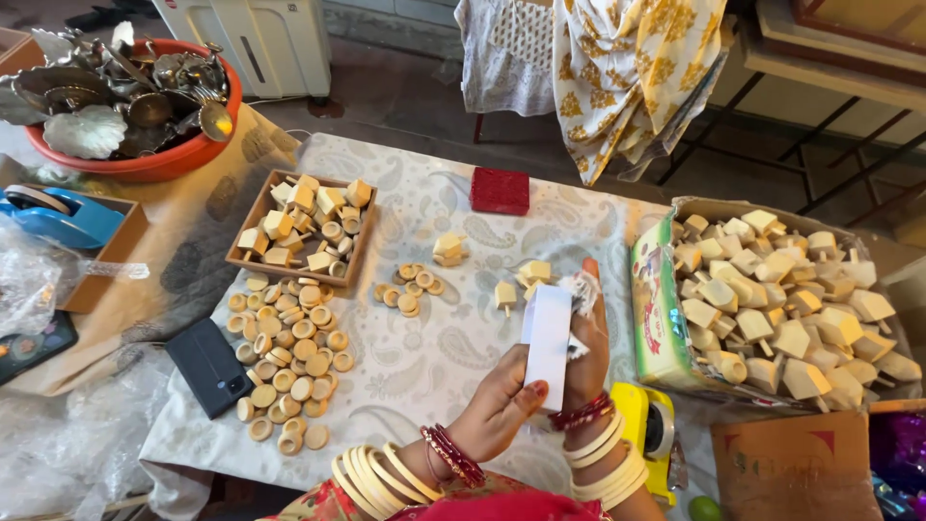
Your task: The person wraps wooden components in foil and places them into small boxes, organizing several completed boxes on a table.
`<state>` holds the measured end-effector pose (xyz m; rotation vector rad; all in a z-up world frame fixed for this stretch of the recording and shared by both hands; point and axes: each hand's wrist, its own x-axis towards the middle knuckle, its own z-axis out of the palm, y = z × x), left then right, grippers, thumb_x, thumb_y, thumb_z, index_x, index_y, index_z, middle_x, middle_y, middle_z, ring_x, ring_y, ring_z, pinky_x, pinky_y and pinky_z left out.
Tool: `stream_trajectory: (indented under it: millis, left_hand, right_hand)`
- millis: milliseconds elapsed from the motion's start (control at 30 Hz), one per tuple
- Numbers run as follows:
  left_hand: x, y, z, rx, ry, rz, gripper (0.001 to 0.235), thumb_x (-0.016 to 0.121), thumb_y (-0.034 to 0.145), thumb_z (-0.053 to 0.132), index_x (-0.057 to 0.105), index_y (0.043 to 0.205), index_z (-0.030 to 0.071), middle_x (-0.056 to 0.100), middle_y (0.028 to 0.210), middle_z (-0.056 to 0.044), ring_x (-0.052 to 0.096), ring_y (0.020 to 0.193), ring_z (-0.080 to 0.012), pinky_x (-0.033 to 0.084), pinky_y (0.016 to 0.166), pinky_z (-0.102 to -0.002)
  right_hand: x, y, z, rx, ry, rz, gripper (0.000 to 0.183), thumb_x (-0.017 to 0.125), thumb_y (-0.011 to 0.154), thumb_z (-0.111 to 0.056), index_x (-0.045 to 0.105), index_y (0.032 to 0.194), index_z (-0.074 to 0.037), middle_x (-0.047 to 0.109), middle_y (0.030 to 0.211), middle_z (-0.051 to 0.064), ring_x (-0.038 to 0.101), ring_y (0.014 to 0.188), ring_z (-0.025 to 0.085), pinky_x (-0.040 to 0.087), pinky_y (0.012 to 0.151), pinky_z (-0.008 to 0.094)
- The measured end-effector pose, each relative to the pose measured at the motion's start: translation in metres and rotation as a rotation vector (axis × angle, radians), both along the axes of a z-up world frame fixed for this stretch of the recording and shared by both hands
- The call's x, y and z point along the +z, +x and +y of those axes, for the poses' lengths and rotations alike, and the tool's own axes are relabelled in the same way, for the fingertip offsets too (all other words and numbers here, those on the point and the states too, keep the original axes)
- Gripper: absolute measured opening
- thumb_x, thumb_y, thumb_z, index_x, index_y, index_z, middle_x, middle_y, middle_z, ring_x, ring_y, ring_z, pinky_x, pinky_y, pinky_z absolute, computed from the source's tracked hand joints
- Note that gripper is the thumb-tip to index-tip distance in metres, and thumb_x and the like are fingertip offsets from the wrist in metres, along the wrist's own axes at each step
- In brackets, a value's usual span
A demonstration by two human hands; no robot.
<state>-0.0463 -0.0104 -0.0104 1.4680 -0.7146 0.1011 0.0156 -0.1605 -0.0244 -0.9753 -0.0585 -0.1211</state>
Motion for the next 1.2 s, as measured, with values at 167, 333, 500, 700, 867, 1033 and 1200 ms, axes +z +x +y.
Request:
stream_trajectory:
  millis: [167,333,500,700,867,1033,1200]
  left_hand:
    - [-0.003,0.032,0.005,0.036,-0.329,0.422,0.049,0.035,0.107,0.009,0.037,0.155,0.005,0.051,0.139,-0.008,0.051,0.118,-0.0169,0.047,0.102,-0.031]
    - [0.017,0.036,0.005,0.01,-0.427,0.447,0.042,0.04,0.107,0.005,0.041,0.148,-0.002,0.055,0.137,-0.017,0.055,0.126,-0.026,0.048,0.108,-0.039]
    - [0.022,0.023,0.01,0.194,0.295,0.077,0.05,0.052,0.094,0.004,0.045,0.143,-0.003,0.057,0.126,-0.026,0.056,0.123,-0.0424,0.047,0.107,-0.046]
    - [0.032,0.028,0.013,0.157,0.109,-0.038,0.058,0.068,0.098,0.018,0.041,0.144,-0.006,0.054,0.131,-0.027,0.054,0.123,-0.0416,0.043,0.106,-0.049]
    - [-0.031,0.047,0.003,0.142,-0.133,0.268,0.045,0.065,0.101,0.02,0.05,0.138,-0.001,0.063,0.117,-0.014,0.062,0.105,-0.0225,0.052,0.09,-0.036]
    - [-0.012,0.072,0.024,0.171,-0.709,0.826,0.028,0.064,0.099,0.018,0.061,0.123,0.004,0.073,0.103,-0.005,0.067,0.086,-0.0133,0.056,0.074,-0.029]
    - [-0.016,0.067,0.02,0.081,-0.775,0.928,0.03,0.057,0.104,0.029,0.064,0.118,0.004,0.074,0.104,-0.005,0.069,0.088,-0.0119,0.057,0.079,-0.029]
  right_hand:
    - [0.018,-0.043,0.043,-0.06,-0.489,-0.335,0.067,0.045,0.109,-0.041,0.032,0.16,0.0,0.029,0.169,0.02,0.031,0.155,0.03,0.023,0.126,0.041]
    - [0.032,-0.022,0.042,-0.167,-0.63,-0.498,0.057,0.041,0.111,-0.034,0.047,0.155,0.001,0.025,0.174,0.017,0.02,0.164,0.026,0.015,0.132,0.038]
    - [0.06,0.016,0.023,-0.193,-0.651,-0.299,0.05,0.049,0.105,-0.014,0.047,0.153,0.002,0.039,0.166,0.016,0.037,0.152,0.026,0.028,0.121,0.035]
    - [0.026,0.03,0.03,-0.071,-0.05,-0.023,0.042,0.054,0.106,-0.025,0.057,0.137,0.003,0.062,0.132,0.012,0.056,0.118,0.022,0.043,0.105,0.038]
    - [0.024,0.019,0.036,-0.022,0.138,-0.216,0.048,0.054,0.109,-0.039,0.059,0.133,0.003,0.063,0.133,0.017,0.058,0.127,0.027,0.041,0.116,0.041]
    - [0.045,-0.02,0.045,-0.136,-0.999,-0.727,0.048,0.066,0.098,-0.037,0.061,0.125,0.003,0.057,0.132,0.019,0.052,0.127,0.031,0.039,0.11,0.042]
    - [-0.017,-0.027,0.016,-0.104,-0.775,-0.27,0.013,0.068,0.092,-0.005,0.079,0.1,-0.001,0.064,0.096,0.003,0.062,0.062,0.006,0.049,0.05,0.024]
